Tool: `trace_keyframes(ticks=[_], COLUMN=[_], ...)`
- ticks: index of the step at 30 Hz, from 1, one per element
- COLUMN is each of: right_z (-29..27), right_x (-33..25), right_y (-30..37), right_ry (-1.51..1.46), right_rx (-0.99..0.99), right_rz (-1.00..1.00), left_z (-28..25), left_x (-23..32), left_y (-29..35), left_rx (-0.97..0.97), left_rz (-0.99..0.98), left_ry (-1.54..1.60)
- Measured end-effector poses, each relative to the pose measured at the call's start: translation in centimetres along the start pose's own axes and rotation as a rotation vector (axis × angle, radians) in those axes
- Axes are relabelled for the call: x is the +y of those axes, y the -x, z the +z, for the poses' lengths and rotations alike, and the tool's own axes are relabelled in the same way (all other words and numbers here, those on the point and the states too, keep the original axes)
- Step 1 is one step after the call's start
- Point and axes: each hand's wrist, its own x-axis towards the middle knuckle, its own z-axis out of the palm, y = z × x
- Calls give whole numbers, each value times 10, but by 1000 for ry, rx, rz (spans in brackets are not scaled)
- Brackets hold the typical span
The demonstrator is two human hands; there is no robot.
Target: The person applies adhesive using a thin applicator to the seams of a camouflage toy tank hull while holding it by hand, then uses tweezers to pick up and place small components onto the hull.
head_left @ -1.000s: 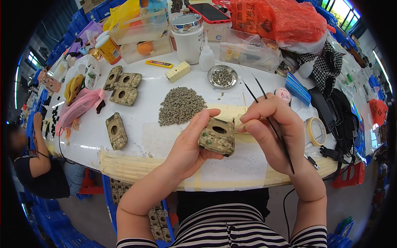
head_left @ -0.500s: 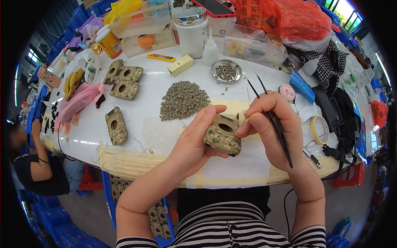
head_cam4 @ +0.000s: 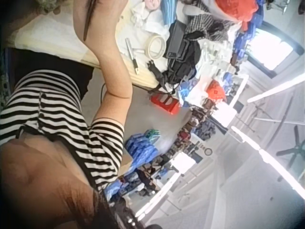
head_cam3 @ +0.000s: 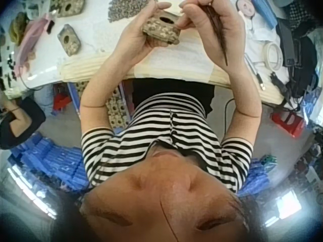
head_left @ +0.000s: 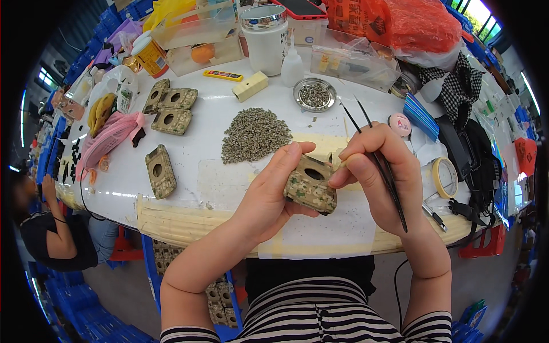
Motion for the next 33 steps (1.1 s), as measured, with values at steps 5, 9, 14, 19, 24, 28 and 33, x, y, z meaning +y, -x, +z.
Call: trace_keyframes(ticks=[5, 9, 14, 19, 24, 28, 33], right_z=[2, 4, 4, 3, -1, -14, -36], right_x=[0, -1, -1, -1, 0, 2, 20], right_y=[-1, -1, -1, 0, 3, 12, 21], right_ry=[-23, -66, -77, -74, -202, -104, 615], right_rx=[23, 77, 75, 57, 126, 241, 374], right_rz=[-7, 3, 4, 11, 70, 37, -228], left_z=[-1, 0, 0, -1, -1, 6, 2], left_x=[0, -1, 0, 0, 1, 1, 4], left_y=[0, -1, 0, 1, 1, 0, 3], left_rx=[0, -6, 2, 0, -35, -37, -40], left_rz=[0, -7, -14, -15, 29, 247, 376], left_ry=[3, 0, 0, 4, -4, -91, -253])
